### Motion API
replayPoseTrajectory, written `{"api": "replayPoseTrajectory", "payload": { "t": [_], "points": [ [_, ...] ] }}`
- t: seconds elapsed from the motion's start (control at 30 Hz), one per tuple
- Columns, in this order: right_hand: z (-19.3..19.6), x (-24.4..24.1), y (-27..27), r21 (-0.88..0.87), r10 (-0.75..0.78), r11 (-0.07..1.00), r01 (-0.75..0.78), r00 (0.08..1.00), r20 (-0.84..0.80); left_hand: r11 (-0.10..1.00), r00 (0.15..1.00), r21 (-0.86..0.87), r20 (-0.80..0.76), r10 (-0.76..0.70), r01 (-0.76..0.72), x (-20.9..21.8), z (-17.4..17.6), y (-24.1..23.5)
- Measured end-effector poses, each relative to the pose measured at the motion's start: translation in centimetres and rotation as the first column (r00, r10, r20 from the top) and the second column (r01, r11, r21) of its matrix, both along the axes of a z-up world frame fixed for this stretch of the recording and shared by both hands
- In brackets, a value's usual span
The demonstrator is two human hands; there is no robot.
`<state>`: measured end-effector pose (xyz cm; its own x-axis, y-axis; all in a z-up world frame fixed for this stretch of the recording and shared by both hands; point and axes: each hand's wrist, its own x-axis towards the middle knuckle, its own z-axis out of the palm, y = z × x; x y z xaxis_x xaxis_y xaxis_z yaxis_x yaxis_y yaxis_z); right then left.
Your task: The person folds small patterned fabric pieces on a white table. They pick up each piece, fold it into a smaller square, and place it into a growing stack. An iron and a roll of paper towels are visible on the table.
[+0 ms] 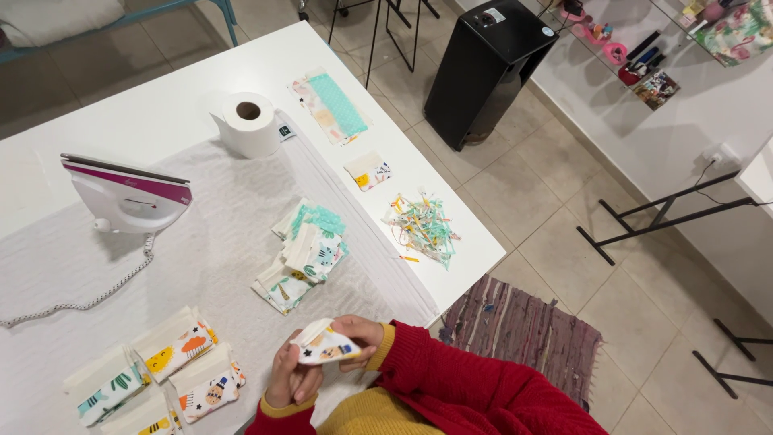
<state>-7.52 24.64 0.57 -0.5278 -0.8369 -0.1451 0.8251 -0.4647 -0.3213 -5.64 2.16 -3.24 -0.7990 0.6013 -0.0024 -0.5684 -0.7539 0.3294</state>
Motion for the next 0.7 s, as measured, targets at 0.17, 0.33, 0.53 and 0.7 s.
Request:
{"api": "replayPoseTrajectory", "payload": {
  "t": [0.17, 0.33, 0.53, 0.7],
  "points": [
    [1.0, -0.7, 0.2, -0.011, -0.088, 0.996, 0.089, 0.995, 0.042, 0.995, 0.997, 0.071, -0.046, -0.064, 0.068, 0.8, 1.2, 1.3],
    [-0.6, -0.9, -0.2, 0.22, -0.151, 0.965, 0.144, 0.989, 0.013, 0.985, 0.995, 0.139, 0.009, -0.101, 0.099, 1.4, 2.6, 1.9],
    [-3.0, -0.7, 0.2, 0.37, -0.157, 0.909, 0.189, 0.981, -0.115, 0.994, 0.996, 0.069, 0.03, -0.09, 0.088, 1.6, 0.5, 2.1],
    [-1.1, -1.5, 0.3, 0.331, -0.156, 0.926, 0.182, 0.982, -0.102, 0.989, 0.982, -0.067, 0.146, -0.123, 0.134, 1.4, -0.3, 2.1]
  ]
}}
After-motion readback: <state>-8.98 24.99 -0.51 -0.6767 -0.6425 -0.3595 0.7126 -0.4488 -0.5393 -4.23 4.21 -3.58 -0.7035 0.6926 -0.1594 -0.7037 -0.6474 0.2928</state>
